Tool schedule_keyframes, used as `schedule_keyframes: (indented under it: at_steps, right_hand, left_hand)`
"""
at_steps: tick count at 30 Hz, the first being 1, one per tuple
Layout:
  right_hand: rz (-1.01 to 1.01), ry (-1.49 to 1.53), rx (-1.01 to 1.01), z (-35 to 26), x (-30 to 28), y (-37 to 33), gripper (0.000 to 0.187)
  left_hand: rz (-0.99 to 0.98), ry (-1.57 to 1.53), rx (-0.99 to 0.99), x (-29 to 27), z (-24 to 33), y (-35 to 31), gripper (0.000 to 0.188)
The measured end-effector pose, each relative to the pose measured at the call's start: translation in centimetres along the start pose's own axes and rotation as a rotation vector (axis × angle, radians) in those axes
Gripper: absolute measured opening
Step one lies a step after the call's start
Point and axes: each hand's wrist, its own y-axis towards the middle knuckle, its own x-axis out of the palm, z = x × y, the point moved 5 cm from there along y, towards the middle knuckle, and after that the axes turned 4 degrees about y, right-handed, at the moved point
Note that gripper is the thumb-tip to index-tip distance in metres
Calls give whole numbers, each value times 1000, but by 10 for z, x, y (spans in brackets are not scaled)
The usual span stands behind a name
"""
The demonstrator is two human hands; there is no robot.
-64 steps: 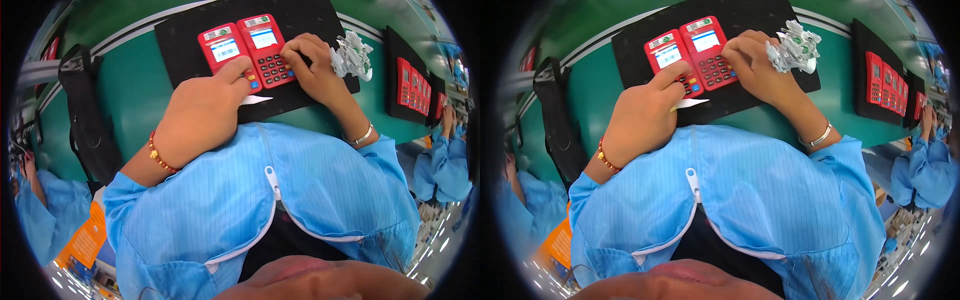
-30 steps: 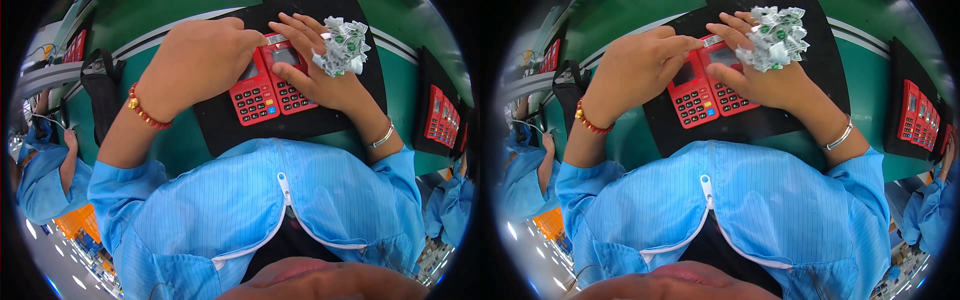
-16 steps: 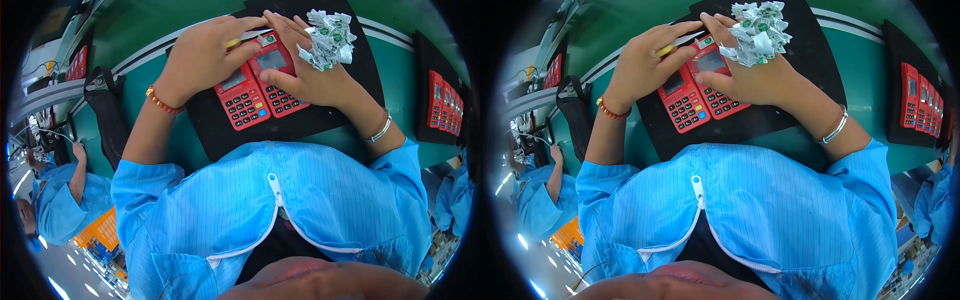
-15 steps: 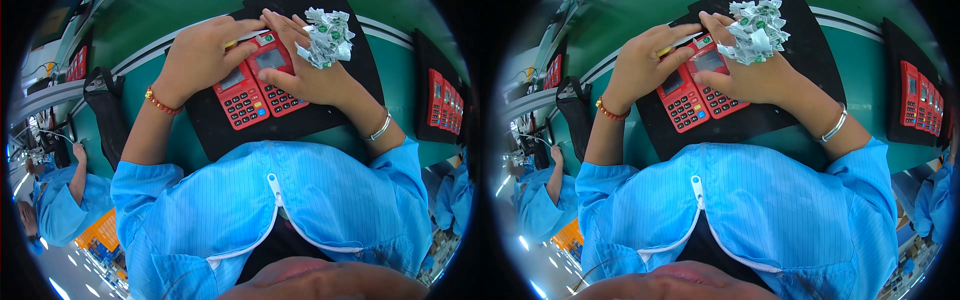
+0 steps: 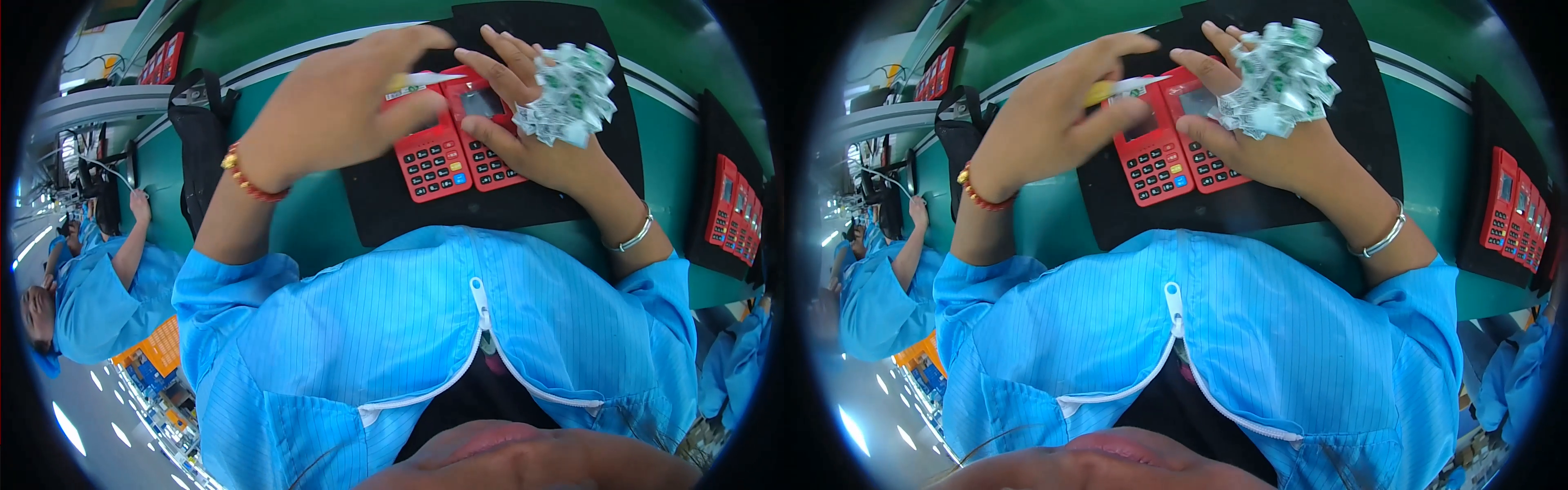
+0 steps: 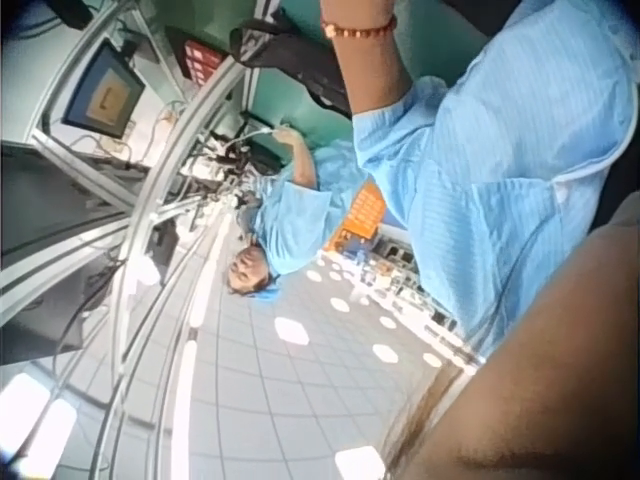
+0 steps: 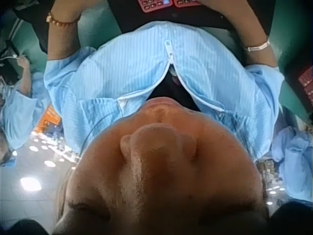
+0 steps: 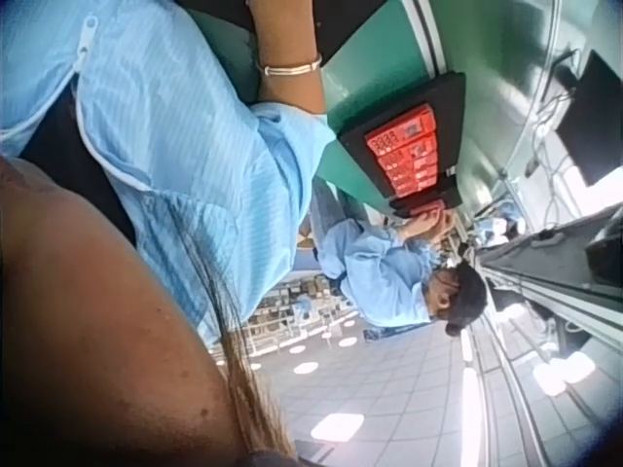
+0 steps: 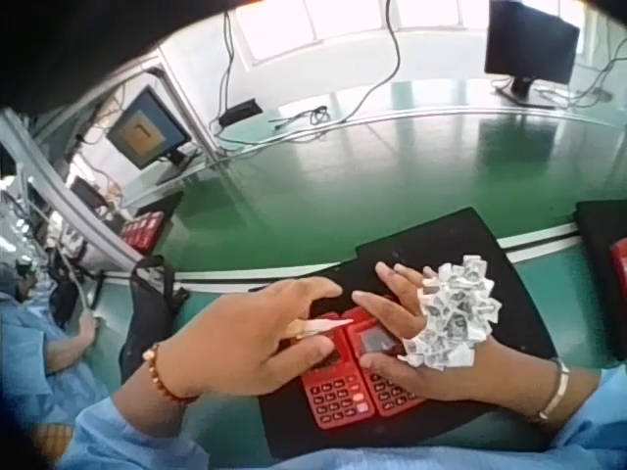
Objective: Inspecting and testing handheld POS terminals on an electronic production line.
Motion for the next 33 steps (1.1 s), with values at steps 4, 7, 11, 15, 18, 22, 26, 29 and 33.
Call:
schedule_keyframes:
  at_steps: [4,7,11,15,18,22,26,29,33]
  right_hand:
    - [-196,25,-103,-35,1,8,69]
    - [-246,-16,-116,-43,16,5,85]
    - [-263,-35,-114,-40,16,6,99]
    - [-283,34,-107,-39,15,5,88]
    - [-284,16,-120,-40,12,4,87]
    - [-262,39,-145,-40,12,5,95]
    - [-257,12,-175,-41,11,8,95]
    - [-251,20,-174,-41,11,10,96]
    - [-300,-19,-187,-47,4,17,91]
  left_hand:
    - [-273,245,-43,-14,-29,-37,29]
    - [-242,373,23,-12,-27,-35,26]
    - [-278,431,121,-10,-28,-25,21]
    - [-328,419,130,-12,-26,-20,20]
    - [-311,532,189,-7,-16,-19,20]
    - [-77,421,172,10,-25,-32,22]
    - [38,102,3,34,-49,-46,28]
    - [91,-88,-109,31,-57,-48,34]
    - [114,121,1,17,-47,-33,35]
